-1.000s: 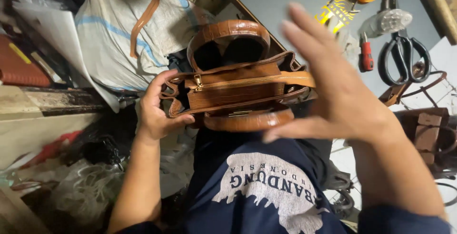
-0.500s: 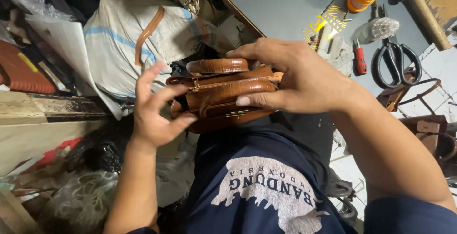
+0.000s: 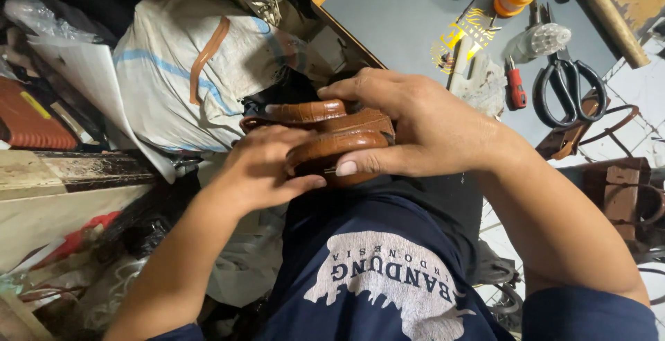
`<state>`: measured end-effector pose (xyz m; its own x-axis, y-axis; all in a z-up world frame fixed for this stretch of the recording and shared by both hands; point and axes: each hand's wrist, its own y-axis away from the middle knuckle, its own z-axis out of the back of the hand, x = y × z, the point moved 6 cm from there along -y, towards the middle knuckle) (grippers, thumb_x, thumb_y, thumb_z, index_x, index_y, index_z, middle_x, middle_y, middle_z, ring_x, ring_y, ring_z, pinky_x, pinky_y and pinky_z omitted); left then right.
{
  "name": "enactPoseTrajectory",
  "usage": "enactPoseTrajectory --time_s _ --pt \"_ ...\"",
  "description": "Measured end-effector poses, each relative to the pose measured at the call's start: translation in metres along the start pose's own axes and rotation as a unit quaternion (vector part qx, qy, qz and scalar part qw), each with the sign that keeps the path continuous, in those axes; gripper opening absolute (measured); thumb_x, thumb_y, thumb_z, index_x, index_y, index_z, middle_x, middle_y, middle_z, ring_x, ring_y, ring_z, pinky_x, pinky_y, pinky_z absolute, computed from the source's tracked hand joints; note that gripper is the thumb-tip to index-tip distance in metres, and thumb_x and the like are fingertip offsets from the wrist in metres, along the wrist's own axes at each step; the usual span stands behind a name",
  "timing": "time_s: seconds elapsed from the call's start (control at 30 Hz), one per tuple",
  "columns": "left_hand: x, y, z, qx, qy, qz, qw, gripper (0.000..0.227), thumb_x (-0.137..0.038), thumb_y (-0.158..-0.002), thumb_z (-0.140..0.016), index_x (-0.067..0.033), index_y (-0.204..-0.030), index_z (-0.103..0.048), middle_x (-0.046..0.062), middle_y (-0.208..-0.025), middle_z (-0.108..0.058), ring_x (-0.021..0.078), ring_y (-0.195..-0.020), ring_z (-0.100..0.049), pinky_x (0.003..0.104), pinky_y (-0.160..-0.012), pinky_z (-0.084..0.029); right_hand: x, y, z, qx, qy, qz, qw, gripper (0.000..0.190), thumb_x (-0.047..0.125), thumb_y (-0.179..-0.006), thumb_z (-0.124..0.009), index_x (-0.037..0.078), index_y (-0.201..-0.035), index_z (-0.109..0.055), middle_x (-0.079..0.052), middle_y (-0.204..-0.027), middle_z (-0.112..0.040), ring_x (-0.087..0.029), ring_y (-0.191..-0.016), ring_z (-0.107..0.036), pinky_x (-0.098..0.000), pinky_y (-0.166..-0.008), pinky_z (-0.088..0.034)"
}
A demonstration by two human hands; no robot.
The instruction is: Assembling a leather handbag by attaching metal hardware and trimming excess material
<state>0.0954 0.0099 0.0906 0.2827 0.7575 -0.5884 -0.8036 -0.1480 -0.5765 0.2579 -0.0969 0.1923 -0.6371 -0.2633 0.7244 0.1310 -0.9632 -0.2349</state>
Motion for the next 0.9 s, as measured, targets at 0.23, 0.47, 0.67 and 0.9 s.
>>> enactPoseTrajectory --time_s 0.23,0.47,0.67,0.9 --pt "-0.004 -0.013 0.008 0.047 -0.1 0.087 0.99 0.041 -0.022 -0.07 -0.093 -0.006 -0.097 -0.067 0.004 -0.087 -0.069 0.0235 -0.074 -0.064 0.036 -0.074 -0.05 -0.007 0.004 0.009 -0.047 -0.002 0.016 0.999 0.03 0.014 -0.086 -0.08 -0.006 -0.102 -0.065 -0.01 -0.09 -0.072 -0.019 -0.065 -0.059 -0.0298 -0.06 -0.047" --pt "-0.005 -0.009 0.002 0.128 0.008 0.171 0.977 0.052 -0.021 -0.066 -0.091 -0.0032 -0.11 -0.07 0.005 -0.092 -0.075 0.0228 -0.083 -0.072 0.036 -0.08 -0.054 -0.008 0.0 0.007 -0.001 -0.042 0.003 0.999 0.088 0.037 -0.069 -0.089 -0.004 -0.138 -0.054 -0.014 -0.118 -0.07 -0.024 -0.094 -0.069 -0.0342 -0.081 -0.056" --pt "-0.005 0.002 0.004 0.116 -0.027 0.203 0.972 0.048 -0.019 -0.072 -0.087 -0.0052 -0.115 -0.071 0.008 -0.116 -0.074 0.0244 -0.1 -0.072 0.035 -0.089 -0.055 -0.044 0.052 0.013 -0.243 -0.073 -0.029 0.967 0.017 0.001 -0.1 -0.046 -0.002 -0.103 -0.063 -0.011 -0.098 -0.058 -0.021 -0.083 -0.052 -0.0332 -0.08 -0.045" --pt "0.021 0.018 -0.017 0.254 -0.096 0.052 0.961 0.032 -0.021 -0.077 -0.076 -0.0139 -0.108 -0.076 0.002 -0.124 -0.075 0.0201 -0.111 -0.072 0.035 -0.1 -0.054 -0.071 0.072 -0.069 -0.016 0.157 -0.034 0.987 0.073 0.03 -0.063 -0.076 0.003 -0.13 -0.061 -0.015 -0.124 -0.064 -0.035 -0.114 -0.058 -0.0452 -0.103 -0.045"
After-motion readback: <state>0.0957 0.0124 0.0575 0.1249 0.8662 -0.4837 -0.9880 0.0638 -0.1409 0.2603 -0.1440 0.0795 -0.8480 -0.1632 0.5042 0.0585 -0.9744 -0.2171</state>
